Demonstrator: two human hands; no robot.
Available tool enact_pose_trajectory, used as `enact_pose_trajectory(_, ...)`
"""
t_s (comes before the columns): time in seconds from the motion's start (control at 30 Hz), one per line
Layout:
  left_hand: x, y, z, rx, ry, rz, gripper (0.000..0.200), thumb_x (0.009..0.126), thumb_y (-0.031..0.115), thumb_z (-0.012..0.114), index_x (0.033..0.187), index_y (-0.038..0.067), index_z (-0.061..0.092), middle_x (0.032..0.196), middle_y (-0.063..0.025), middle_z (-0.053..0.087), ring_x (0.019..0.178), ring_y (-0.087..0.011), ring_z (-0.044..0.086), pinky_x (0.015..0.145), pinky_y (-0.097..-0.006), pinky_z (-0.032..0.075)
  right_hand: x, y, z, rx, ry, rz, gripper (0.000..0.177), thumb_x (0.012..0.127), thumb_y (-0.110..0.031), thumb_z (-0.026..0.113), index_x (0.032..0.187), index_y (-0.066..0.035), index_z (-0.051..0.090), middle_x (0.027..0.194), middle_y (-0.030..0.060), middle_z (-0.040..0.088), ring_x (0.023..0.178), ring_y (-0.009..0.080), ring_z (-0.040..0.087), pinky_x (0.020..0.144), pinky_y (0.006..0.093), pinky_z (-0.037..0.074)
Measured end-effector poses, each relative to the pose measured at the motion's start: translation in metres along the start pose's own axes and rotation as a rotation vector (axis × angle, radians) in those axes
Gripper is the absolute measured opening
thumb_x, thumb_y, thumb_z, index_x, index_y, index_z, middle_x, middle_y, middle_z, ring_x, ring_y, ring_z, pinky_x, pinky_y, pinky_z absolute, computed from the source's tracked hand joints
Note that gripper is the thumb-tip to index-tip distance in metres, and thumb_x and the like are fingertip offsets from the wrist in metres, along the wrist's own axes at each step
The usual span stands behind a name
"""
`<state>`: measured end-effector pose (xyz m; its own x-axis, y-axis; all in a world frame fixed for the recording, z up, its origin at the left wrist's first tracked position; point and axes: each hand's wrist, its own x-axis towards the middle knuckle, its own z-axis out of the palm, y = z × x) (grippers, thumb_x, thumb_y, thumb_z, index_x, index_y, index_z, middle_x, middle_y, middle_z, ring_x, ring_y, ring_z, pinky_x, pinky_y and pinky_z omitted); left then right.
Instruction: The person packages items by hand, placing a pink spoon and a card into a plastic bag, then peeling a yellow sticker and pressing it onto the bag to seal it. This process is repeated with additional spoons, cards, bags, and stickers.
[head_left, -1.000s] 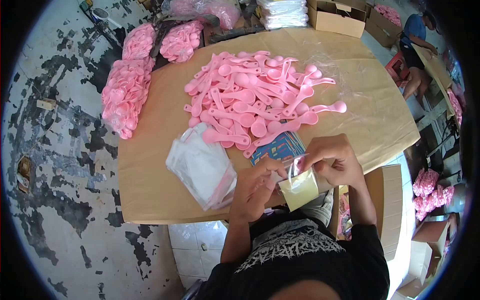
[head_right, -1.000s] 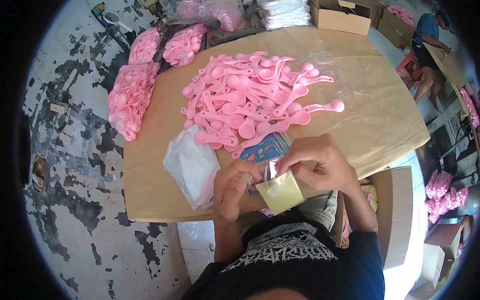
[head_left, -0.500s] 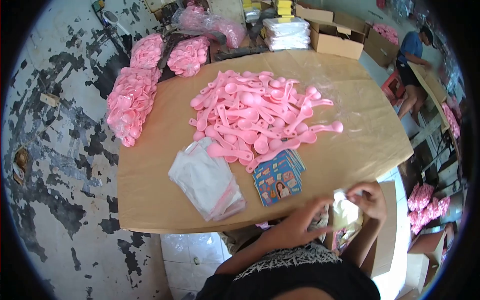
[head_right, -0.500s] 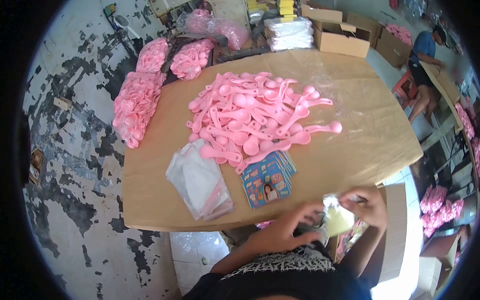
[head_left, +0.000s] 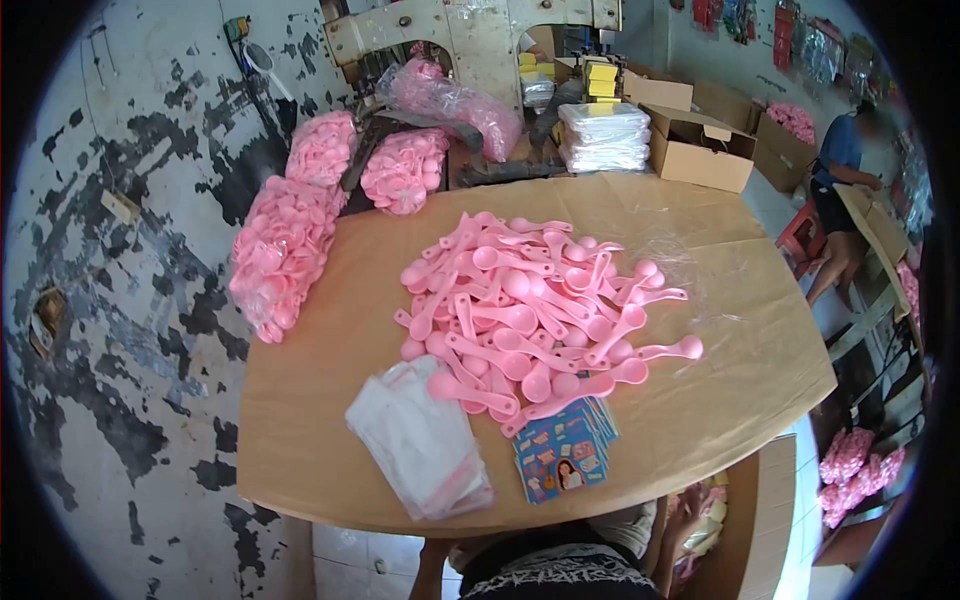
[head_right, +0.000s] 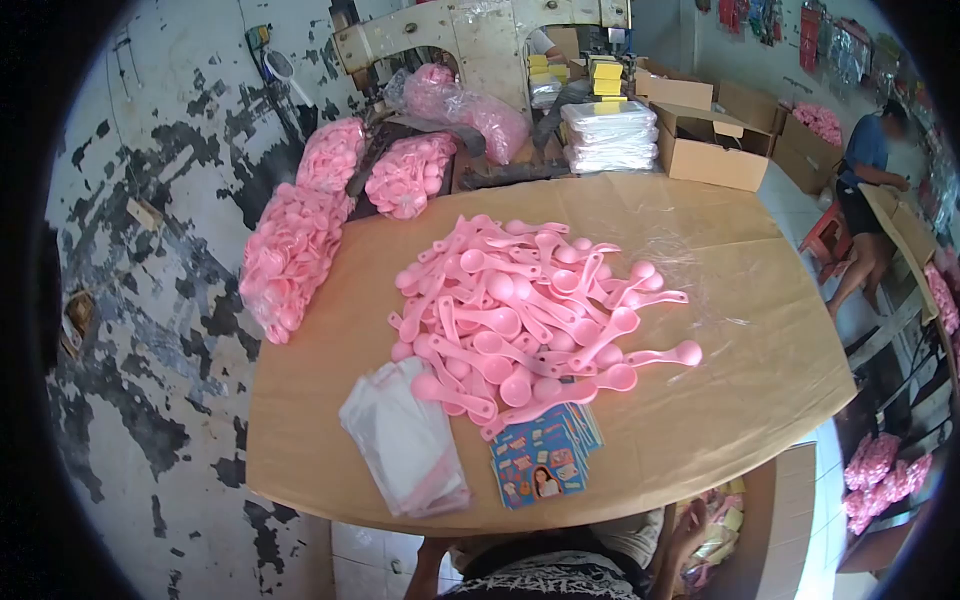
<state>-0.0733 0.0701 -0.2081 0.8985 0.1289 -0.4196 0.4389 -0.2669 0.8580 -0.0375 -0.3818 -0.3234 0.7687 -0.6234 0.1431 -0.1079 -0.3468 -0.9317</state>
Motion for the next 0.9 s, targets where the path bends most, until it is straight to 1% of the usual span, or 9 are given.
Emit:
enact_pose_trajectory(0.03,0.007,0.016,-0.016,-0.001,0.132,0.006,0.044,0.093,0.038,0.055,0.124,0.006,0.055,0.121,-0.0142,0.059,0.116,-0.0263,0.054,0.1,-0.0371,0.04,-0.014,-0.064,0.03,0.097,-0.157,0.045,0.026,0.091,-0.004,0.052,0.115,0.002,0.06,0.106,0.0139,0.065,0.099,0.0208,0.062,0.081,0.0342,0.052)
enact_pose_trajectory(0.07,0.012,0.025,-0.028,0.006,0.222,0.027,0.044,0.093,0.038,0.055,0.124,0.006,0.055,0.121,-0.0142,0.059,0.115,-0.0263,0.054,0.1,-0.037,0.04,-0.02,-0.097,0.059,0.112,-0.26,0.033,0.026,0.091,-0.005,0.052,0.115,0.002,0.06,0.106,0.0139,0.065,0.099,0.0208,0.062,0.081,0.0342,0.052)
enact_pose_trajectory(0.17,0.033,0.057,-0.056,0.073,0.41,0.125,0.044,0.093,0.038,0.055,0.124,0.006,0.055,0.121,-0.0142,0.059,0.115,-0.0263,0.054,0.1,-0.0369,0.04,-0.026,-0.154,0.11,0.075,-0.459,-0.082,0.026,0.091,-0.005,0.052,0.115,0.002,0.06,0.107,0.0138,0.065,0.099,0.0209,0.062,0.081,0.0341,0.051)
enact_pose_trajectory(0.23,0.052,0.079,-0.069,0.13,0.475,0.189,0.045,0.093,0.038,0.055,0.124,0.006,0.055,0.121,-0.0142,0.059,0.115,-0.0263,0.055,0.1,-0.0369,0.04,-0.016,-0.178,0.131,0.038,-0.511,-0.151,0.026,0.091,-0.005,0.052,0.115,0.002,0.06,0.107,0.0138,0.065,0.1,0.0209,0.062,0.081,0.034,0.051)
enact_pose_trajectory(0.4,0.098,0.112,-0.085,0.269,0.568,0.264,0.045,0.093,0.038,0.055,0.125,0.006,0.055,0.121,-0.0142,0.06,0.115,-0.0263,0.055,0.1,-0.0367,0.04,0.024,-0.196,0.161,-0.08,-0.484,-0.258,0.026,0.091,-0.005,0.052,0.115,0.002,0.06,0.107,0.0138,0.065,0.1,0.021,0.062,0.081,0.0338,0.051)
enact_pose_trajectory(0.57,0.134,0.12,-0.087,0.369,0.613,0.273,0.045,0.093,0.039,0.055,0.125,0.007,0.055,0.121,-0.0142,0.06,0.115,-0.0263,0.055,0.1,-0.0365,0.04,0.097,-0.211,0.191,-0.206,-0.373,-0.344,0.026,0.091,-0.006,0.052,0.116,0.001,0.06,0.108,0.0137,0.065,0.1,0.0212,0.062,0.082,0.0337,0.051)
enact_pose_trajectory(0.9,0.16,0.125,-0.085,0.474,0.677,0.288,0.046,0.093,0.04,0.054,0.125,0.007,0.055,0.121,-0.0142,0.06,0.115,-0.0264,0.055,0.1,-0.0362,0.04,0.253,-0.25,0.233,-0.413,-0.188,-0.438,0.026,0.092,-0.006,0.052,0.116,0.001,0.06,0.109,0.0136,0.065,0.101,0.0214,0.061,0.083,0.0333,0.05)
